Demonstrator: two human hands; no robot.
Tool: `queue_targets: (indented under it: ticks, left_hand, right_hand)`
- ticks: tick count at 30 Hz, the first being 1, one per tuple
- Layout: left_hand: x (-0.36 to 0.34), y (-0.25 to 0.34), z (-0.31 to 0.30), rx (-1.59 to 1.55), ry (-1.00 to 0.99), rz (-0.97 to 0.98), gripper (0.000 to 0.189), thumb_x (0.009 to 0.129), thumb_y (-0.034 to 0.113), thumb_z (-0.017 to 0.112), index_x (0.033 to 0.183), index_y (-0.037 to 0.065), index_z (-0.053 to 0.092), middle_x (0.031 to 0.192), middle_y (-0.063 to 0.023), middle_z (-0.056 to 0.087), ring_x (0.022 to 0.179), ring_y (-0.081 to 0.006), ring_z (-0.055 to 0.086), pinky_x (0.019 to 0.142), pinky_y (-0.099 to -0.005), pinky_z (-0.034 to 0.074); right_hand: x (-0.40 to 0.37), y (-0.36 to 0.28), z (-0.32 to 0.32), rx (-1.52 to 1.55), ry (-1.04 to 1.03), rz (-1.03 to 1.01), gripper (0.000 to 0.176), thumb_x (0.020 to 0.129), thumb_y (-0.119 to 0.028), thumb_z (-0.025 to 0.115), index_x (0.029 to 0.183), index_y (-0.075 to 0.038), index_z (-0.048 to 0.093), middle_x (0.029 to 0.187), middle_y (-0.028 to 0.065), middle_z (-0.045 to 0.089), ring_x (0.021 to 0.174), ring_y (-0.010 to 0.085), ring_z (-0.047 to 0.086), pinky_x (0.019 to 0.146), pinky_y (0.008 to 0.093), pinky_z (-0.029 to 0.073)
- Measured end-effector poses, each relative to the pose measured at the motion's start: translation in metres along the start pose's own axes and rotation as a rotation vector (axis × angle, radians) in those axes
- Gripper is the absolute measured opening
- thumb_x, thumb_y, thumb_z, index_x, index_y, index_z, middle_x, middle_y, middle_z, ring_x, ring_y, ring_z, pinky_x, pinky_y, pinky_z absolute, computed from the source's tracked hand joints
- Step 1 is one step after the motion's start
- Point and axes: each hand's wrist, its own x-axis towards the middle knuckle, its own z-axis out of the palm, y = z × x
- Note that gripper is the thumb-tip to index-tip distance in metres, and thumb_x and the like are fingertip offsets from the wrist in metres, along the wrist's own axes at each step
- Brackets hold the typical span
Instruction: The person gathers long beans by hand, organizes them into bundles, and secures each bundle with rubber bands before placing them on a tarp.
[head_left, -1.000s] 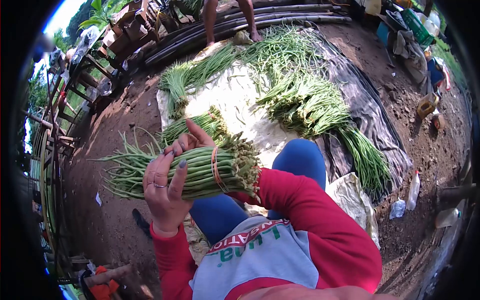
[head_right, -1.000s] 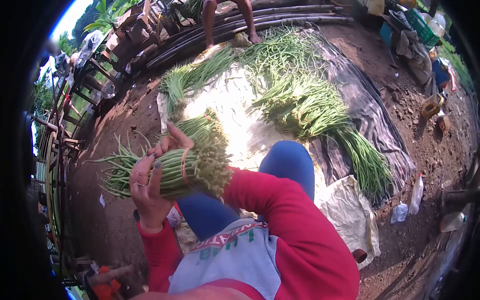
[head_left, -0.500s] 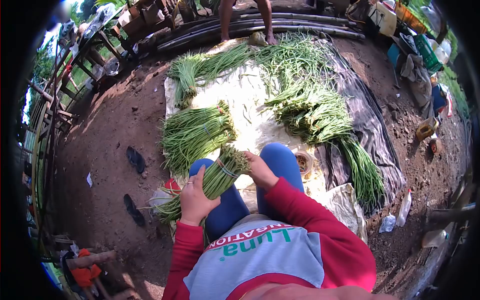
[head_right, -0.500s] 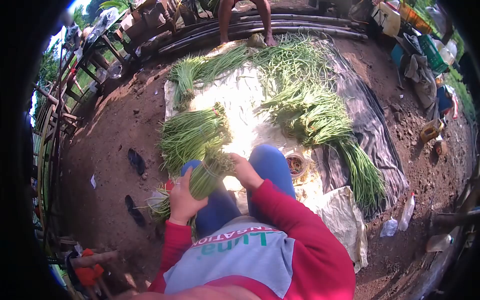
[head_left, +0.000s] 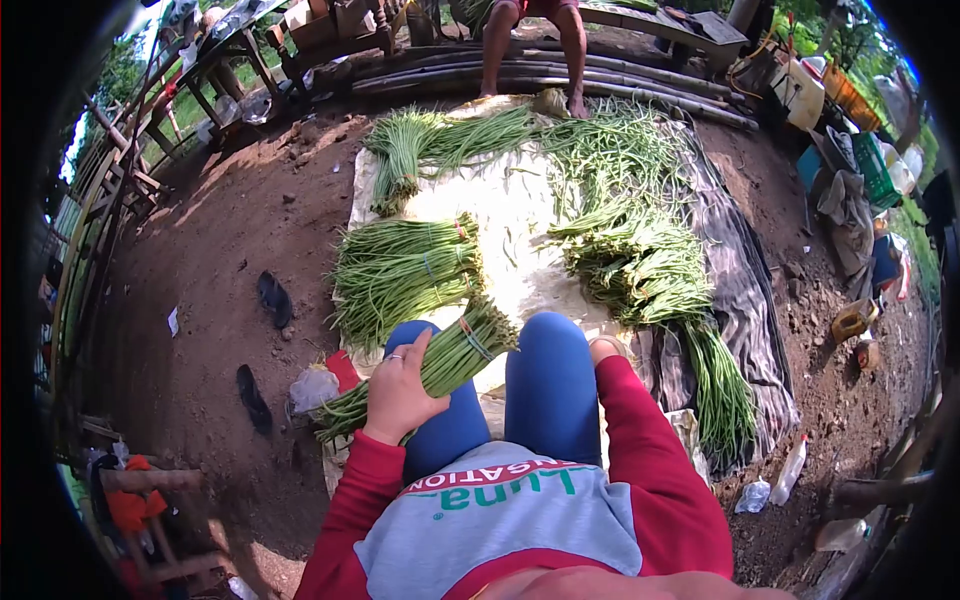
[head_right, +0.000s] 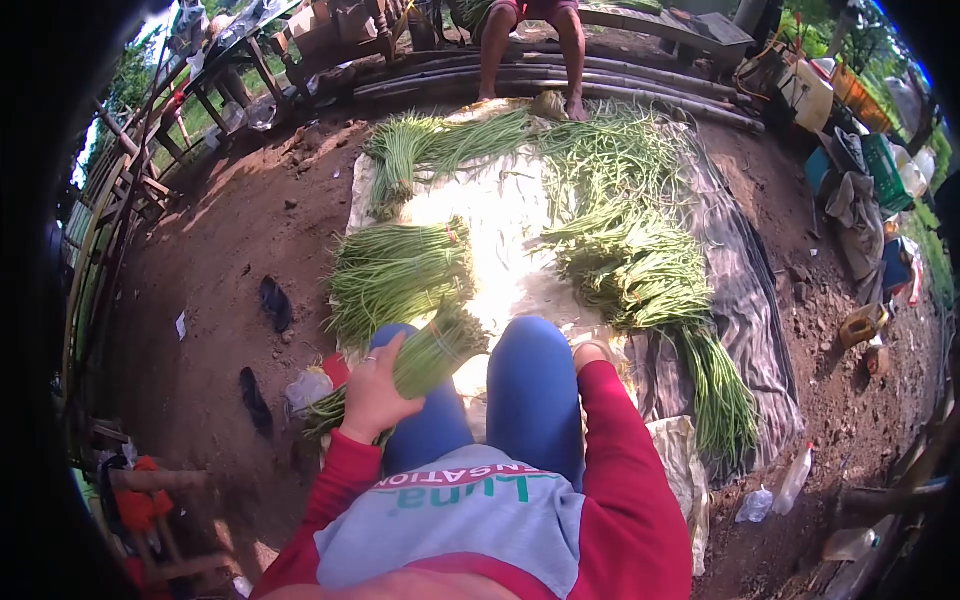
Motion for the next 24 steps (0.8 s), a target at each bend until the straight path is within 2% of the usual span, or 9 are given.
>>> queue_targets:
  ticks: [9,11,12,14,15,17,21,23,24]
  left_hand:
    - [0.003,-0.009,-0.001,0.009,-0.013,-0.048,0.1,0.057,0.031,0.085,0.145,0.01,0.042,0.111,-0.0198,0.061,0.092,-0.0372,0.064,0.084,-0.0442,0.052]
    - [0.004,-0.01,-0.001,0.012,-0.024,-0.059,0.101,0.056,0.031,0.085,0.145,0.011,0.042,0.111,-0.0199,0.061,0.092,-0.0374,0.064,0.084,-0.0443,0.052]
    - [0.004,-0.011,-0.001,0.012,-0.022,-0.053,0.1,0.057,0.031,0.085,0.145,0.011,0.042,0.111,-0.0198,0.061,0.092,-0.0373,0.064,0.084,-0.0444,0.052]
    - [0.005,-0.009,-0.001,0.008,-0.02,-0.051,0.1,0.057,0.031,0.085,0.145,0.011,0.042,0.111,-0.0197,0.061,0.092,-0.0373,0.064,0.084,-0.0446,0.052]
    - [0.006,-0.007,-0.001,-0.001,-0.02,-0.053,0.099,0.057,0.031,0.085,0.144,0.011,0.043,0.11,-0.0196,0.061,0.092,-0.0373,0.064,0.084,-0.0447,0.052]
    - [0.006,-0.004,-0.002,-0.013,-0.02,-0.057,0.098,0.057,0.031,0.084,0.144,0.011,0.043,0.11,-0.0195,0.061,0.093,-0.0373,0.064,0.084,-0.0448,0.052]
    - [0.007,-0.002,0.001,-0.013,0.003,-0.023,0.095,0.058,0.03,0.084,0.142,0.009,0.045,0.11,-0.0191,0.062,0.095,-0.0371,0.064,0.086,-0.0443,0.052]
    - [0.006,-0.003,0.002,-0.019,0.017,-0.016,0.095,0.058,0.029,0.083,0.142,0.009,0.045,0.111,-0.0189,0.062,0.095,-0.0371,0.063,0.086,-0.0442,0.051]
    - [0.005,-0.003,0.001,-0.016,0.014,-0.015,0.095,0.058,0.029,0.083,0.142,0.008,0.045,0.111,-0.0187,0.062,0.096,-0.0372,0.063,0.087,-0.0442,0.051]
  right_hand:
    - [-0.017,-0.011,-0.035,0.034,0.069,-0.026,0.02,0.08,-0.022,0.064,0.076,-0.007,0.076,0.084,0.0189,0.072,0.082,0.0376,0.069,0.078,0.0429,0.055]
    - [-0.021,-0.009,-0.035,-0.006,0.027,-0.007,0.023,0.078,-0.029,0.07,0.086,-0.008,0.077,0.092,0.017,0.073,0.088,0.0327,0.07,0.082,0.0404,0.055]
    - [-0.029,-0.013,-0.046,-0.01,0.024,-0.008,0.023,0.078,-0.029,0.07,0.086,-0.008,0.077,0.092,0.017,0.073,0.088,0.0327,0.07,0.082,0.0404,0.055]
    - [-0.046,-0.018,-0.07,0.217,-0.02,0.127,0.022,0.075,-0.03,0.074,0.08,-0.009,0.077,0.08,0.0145,0.072,0.077,0.0311,0.07,0.075,0.0393,0.056]
    - [-0.048,-0.014,-0.069,0.213,-0.023,0.126,0.022,0.075,-0.03,0.074,0.08,-0.009,0.077,0.08,0.0145,0.072,0.077,0.0311,0.07,0.075,0.0393,0.056]
    - [-0.055,-0.002,-0.068,0.442,0.046,0.104,0.021,0.072,-0.029,0.078,0.071,-0.008,0.076,0.068,0.0121,0.07,0.065,0.0268,0.069,0.07,0.037,0.056]
    - [-0.061,0.006,-0.071,0.649,0.038,0.166,0.017,0.073,-0.018,0.08,0.075,-0.003,0.073,0.073,0.0115,0.072,0.069,0.021,0.07,0.071,0.0329,0.055]
    - [-0.068,0.002,-0.082,1.029,0.096,0.211,0.019,0.081,-0.006,0.074,0.096,0.002,0.069,0.086,0.01,0.071,0.077,0.0162,0.068,0.072,0.0309,0.055]
    - [-0.069,-0.001,-0.086,1.024,0.093,0.207,0.019,0.081,-0.006,0.074,0.096,0.002,0.069,0.086,0.01,0.071,0.077,0.0162,0.068,0.072,0.0309,0.055]
